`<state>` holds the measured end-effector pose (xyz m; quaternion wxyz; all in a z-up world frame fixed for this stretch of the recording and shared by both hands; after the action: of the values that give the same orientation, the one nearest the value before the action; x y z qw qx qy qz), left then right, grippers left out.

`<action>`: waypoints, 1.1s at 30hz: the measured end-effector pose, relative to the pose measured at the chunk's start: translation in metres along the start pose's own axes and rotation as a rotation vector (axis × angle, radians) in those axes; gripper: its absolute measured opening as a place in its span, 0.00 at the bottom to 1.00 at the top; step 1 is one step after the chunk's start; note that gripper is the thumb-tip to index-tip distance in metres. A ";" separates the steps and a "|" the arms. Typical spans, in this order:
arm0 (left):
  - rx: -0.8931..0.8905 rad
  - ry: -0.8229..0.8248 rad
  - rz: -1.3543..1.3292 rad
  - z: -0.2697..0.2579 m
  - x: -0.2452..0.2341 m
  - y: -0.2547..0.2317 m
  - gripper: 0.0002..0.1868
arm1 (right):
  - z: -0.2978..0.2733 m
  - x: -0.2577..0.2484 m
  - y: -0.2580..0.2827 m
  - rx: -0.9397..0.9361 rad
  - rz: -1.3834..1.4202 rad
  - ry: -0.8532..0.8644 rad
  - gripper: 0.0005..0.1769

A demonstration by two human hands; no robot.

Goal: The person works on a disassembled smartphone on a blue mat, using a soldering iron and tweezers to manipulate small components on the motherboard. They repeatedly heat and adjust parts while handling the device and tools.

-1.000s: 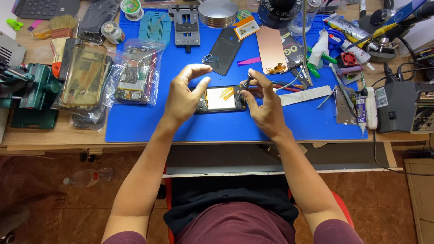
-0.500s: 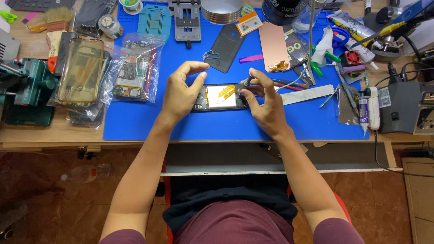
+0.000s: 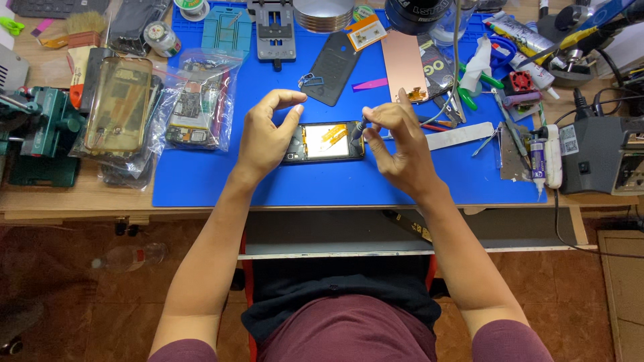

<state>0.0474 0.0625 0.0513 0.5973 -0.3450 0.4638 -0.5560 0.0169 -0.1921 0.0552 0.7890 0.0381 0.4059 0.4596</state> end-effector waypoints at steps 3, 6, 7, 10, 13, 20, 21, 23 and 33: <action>-0.003 -0.004 -0.002 -0.001 0.000 -0.001 0.09 | 0.006 -0.005 0.015 0.015 0.006 0.037 0.22; 0.004 -0.005 0.009 -0.001 0.000 -0.002 0.09 | 0.002 -0.003 0.009 0.035 -0.003 0.052 0.24; 0.005 -0.003 0.010 -0.001 0.001 -0.003 0.09 | -0.001 0.000 0.007 0.036 -0.003 0.050 0.24; -0.004 -0.008 0.013 -0.001 0.001 -0.004 0.09 | -0.007 0.010 -0.002 0.097 -0.012 0.069 0.27; -0.002 -0.011 0.011 -0.002 0.000 -0.003 0.09 | -0.006 0.011 -0.001 0.016 -0.048 -0.026 0.31; -0.010 -0.013 0.033 -0.001 0.003 -0.001 0.09 | -0.010 0.019 -0.011 -0.055 -0.087 -0.085 0.30; -0.014 -0.015 0.035 0.000 0.004 -0.001 0.09 | -0.011 0.020 -0.015 -0.062 -0.084 -0.097 0.30; 0.011 -0.019 0.056 0.003 0.004 0.000 0.09 | -0.008 0.015 -0.005 -0.070 -0.064 -0.096 0.29; 0.268 0.070 0.489 0.082 0.031 0.044 0.07 | -0.003 0.022 0.000 -0.093 0.011 -0.123 0.23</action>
<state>0.1376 0.0299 0.0319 0.7375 -0.1214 0.4761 -0.4633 0.0204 -0.1763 0.0395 0.8108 0.0321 0.3347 0.4792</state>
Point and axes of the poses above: each hand's wrist, its own z-axis towards the middle knuckle, its own x-axis out of the palm, y = z × x, the point moved 3 cm from there along z, towards the middle knuckle, and after that the axes turned 7 degrees about -z, right-handed, at the moved point
